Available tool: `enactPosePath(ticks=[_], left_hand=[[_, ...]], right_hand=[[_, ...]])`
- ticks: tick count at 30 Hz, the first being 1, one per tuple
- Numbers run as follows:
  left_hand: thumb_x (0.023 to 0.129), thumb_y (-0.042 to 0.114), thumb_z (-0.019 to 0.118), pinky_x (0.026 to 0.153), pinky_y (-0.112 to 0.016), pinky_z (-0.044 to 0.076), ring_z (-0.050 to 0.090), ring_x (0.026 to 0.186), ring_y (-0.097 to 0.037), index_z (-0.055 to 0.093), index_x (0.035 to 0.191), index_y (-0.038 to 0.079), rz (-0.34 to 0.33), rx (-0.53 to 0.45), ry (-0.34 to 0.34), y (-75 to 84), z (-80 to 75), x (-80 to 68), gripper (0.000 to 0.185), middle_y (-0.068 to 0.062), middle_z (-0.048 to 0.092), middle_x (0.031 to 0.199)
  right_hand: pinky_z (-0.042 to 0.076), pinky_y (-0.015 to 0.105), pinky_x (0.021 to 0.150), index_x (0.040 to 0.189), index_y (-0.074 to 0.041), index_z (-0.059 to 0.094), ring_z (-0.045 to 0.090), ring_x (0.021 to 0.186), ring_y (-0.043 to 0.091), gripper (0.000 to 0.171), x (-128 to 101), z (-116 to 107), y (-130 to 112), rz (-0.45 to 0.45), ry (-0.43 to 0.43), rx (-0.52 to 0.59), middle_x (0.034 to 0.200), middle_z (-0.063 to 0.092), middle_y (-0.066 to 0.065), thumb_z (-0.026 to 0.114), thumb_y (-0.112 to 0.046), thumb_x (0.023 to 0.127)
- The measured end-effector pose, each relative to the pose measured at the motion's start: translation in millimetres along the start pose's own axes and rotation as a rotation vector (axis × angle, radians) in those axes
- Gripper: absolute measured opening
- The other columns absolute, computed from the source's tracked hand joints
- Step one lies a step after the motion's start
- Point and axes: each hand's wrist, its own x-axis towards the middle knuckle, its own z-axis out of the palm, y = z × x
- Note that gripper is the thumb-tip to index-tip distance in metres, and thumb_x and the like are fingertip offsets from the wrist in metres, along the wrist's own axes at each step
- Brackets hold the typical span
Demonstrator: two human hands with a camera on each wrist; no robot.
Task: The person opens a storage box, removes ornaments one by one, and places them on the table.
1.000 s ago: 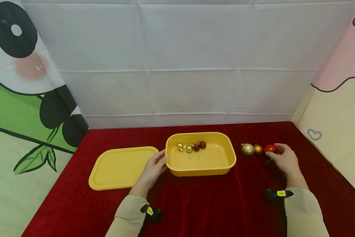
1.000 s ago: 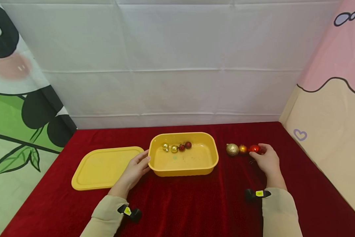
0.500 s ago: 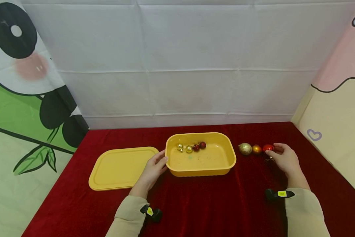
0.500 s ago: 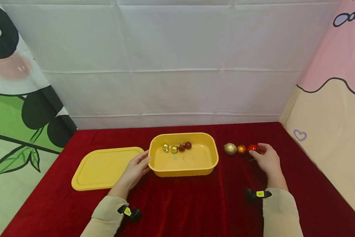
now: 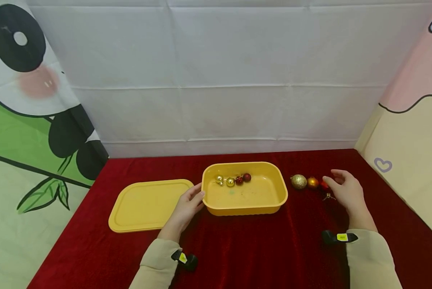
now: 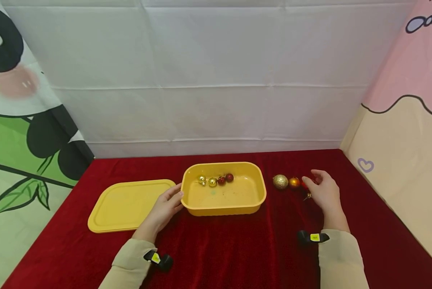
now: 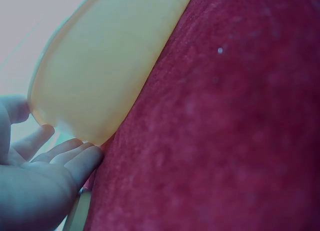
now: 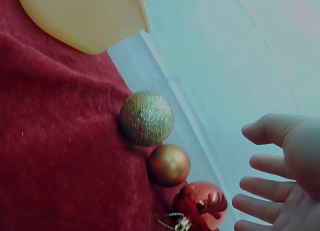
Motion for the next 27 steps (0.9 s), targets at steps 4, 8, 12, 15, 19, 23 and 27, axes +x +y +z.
enactPosePath(ticks=[4, 8, 12, 15, 19, 23, 27], left_hand=[[0.100, 0.020, 0.047, 0.108, -0.051, 0.036, 0.039, 0.135, -0.033, 0.034, 0.146, 0.007, 0.004, -0.001, 0.000, -0.1, 0.0, 0.0, 0.050, -0.018, 0.035, 0.149], [0.100, 0.020, 0.046, 0.108, -0.051, 0.036, 0.039, 0.135, -0.033, 0.034, 0.147, 0.007, 0.004, 0.000, -0.001, -0.7, -0.4, 0.4, 0.050, -0.018, 0.036, 0.149], [0.101, 0.021, 0.046, 0.108, -0.051, 0.036, 0.039, 0.135, -0.033, 0.034, 0.147, 0.008, 0.003, 0.000, 0.000, -1.1, -0.5, 0.4, 0.049, -0.017, 0.035, 0.149], [0.100, 0.022, 0.046, 0.108, -0.051, 0.036, 0.038, 0.135, -0.033, 0.034, 0.147, 0.008, 0.003, 0.000, 0.003, -0.9, -0.3, 0.0, 0.050, -0.017, 0.036, 0.149], [0.100, 0.022, 0.047, 0.108, -0.051, 0.036, 0.038, 0.135, -0.033, 0.033, 0.147, 0.008, 0.007, -0.004, 0.001, -1.0, -0.1, 0.0, 0.050, -0.017, 0.035, 0.149], [0.101, 0.021, 0.046, 0.108, -0.051, 0.036, 0.038, 0.135, -0.034, 0.034, 0.147, 0.008, 0.011, -0.005, -0.001, -1.0, -0.2, -0.1, 0.050, -0.018, 0.035, 0.149], [0.101, 0.021, 0.046, 0.108, -0.051, 0.036, 0.038, 0.135, -0.034, 0.034, 0.147, 0.008, 0.013, -0.003, -0.001, -0.4, 0.0, -0.5, 0.049, -0.018, 0.035, 0.149]], right_hand=[[0.042, 0.058, 0.094, 0.136, 0.005, 0.042, 0.044, 0.121, 0.048, 0.062, -1.8, 1.3, -5.9, -0.015, 0.028, 0.006, 0.134, 0.045, 0.034, 0.050, -0.040, 0.096], [0.041, 0.059, 0.095, 0.136, 0.005, 0.043, 0.044, 0.122, 0.048, 0.061, -3.4, 3.0, -11.4, -0.029, 0.039, 0.016, 0.133, 0.045, 0.035, 0.050, -0.039, 0.095], [0.042, 0.058, 0.095, 0.136, 0.004, 0.043, 0.044, 0.122, 0.048, 0.060, -4.1, 5.4, -15.5, -0.046, 0.041, 0.023, 0.133, 0.046, 0.035, 0.051, -0.039, 0.095], [0.041, 0.058, 0.095, 0.136, 0.003, 0.044, 0.046, 0.122, 0.048, 0.060, -5.0, 6.9, -19.4, -0.057, 0.042, 0.027, 0.132, 0.047, 0.034, 0.052, -0.040, 0.095], [0.041, 0.059, 0.095, 0.136, 0.002, 0.045, 0.048, 0.120, 0.048, 0.060, -6.8, 9.2, -25.3, -0.071, 0.039, 0.033, 0.132, 0.048, 0.034, 0.053, -0.040, 0.094], [0.055, 0.047, 0.073, 0.136, 0.000, 0.044, 0.050, 0.116, 0.047, 0.060, -7.7, 12.8, -29.6, -0.086, 0.022, 0.047, 0.132, 0.049, 0.033, 0.053, -0.041, 0.094], [0.053, 0.035, 0.053, 0.136, 0.000, 0.045, 0.051, 0.113, 0.046, 0.059, -8.1, 16.1, -32.9, -0.093, 0.016, 0.055, 0.131, 0.049, 0.033, 0.054, -0.041, 0.094]])
